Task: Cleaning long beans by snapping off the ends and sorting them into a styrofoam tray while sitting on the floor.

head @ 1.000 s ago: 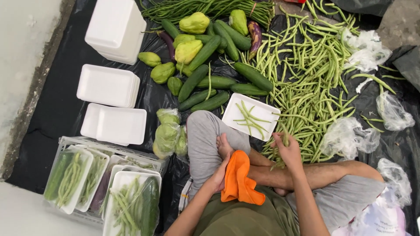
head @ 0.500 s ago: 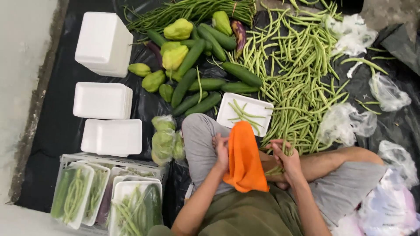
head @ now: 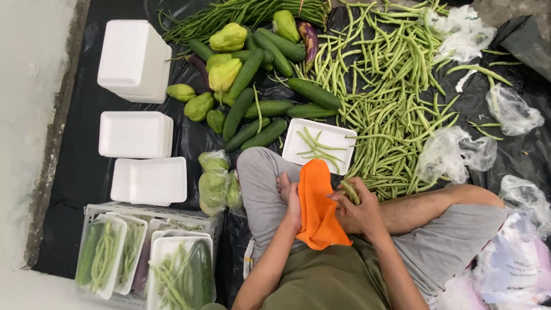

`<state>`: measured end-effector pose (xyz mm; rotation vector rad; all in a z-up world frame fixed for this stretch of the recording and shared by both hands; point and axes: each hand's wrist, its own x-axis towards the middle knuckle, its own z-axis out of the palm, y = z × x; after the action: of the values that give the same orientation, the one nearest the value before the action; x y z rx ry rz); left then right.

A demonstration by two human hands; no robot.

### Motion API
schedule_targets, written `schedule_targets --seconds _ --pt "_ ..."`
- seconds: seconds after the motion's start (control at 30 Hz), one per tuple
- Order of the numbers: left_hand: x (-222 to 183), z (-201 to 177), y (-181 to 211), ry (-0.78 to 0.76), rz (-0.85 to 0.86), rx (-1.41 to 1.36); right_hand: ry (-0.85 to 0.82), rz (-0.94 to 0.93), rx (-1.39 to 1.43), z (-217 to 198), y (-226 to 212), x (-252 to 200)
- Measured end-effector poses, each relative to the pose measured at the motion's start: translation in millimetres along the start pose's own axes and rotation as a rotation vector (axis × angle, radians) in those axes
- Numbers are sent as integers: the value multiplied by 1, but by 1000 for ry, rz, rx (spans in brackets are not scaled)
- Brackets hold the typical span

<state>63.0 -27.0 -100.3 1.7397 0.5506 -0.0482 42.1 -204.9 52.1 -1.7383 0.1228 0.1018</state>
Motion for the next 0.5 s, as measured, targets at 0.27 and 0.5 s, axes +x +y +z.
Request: schedule_targets --seconds 0.27,0.5 --pt "-66 24 -57 -575 -519 -477 -26 -86 93 -19 -17 -12" --pt "-92 25 1 -552 -179 -328 18 -25 245 6 30 -17"
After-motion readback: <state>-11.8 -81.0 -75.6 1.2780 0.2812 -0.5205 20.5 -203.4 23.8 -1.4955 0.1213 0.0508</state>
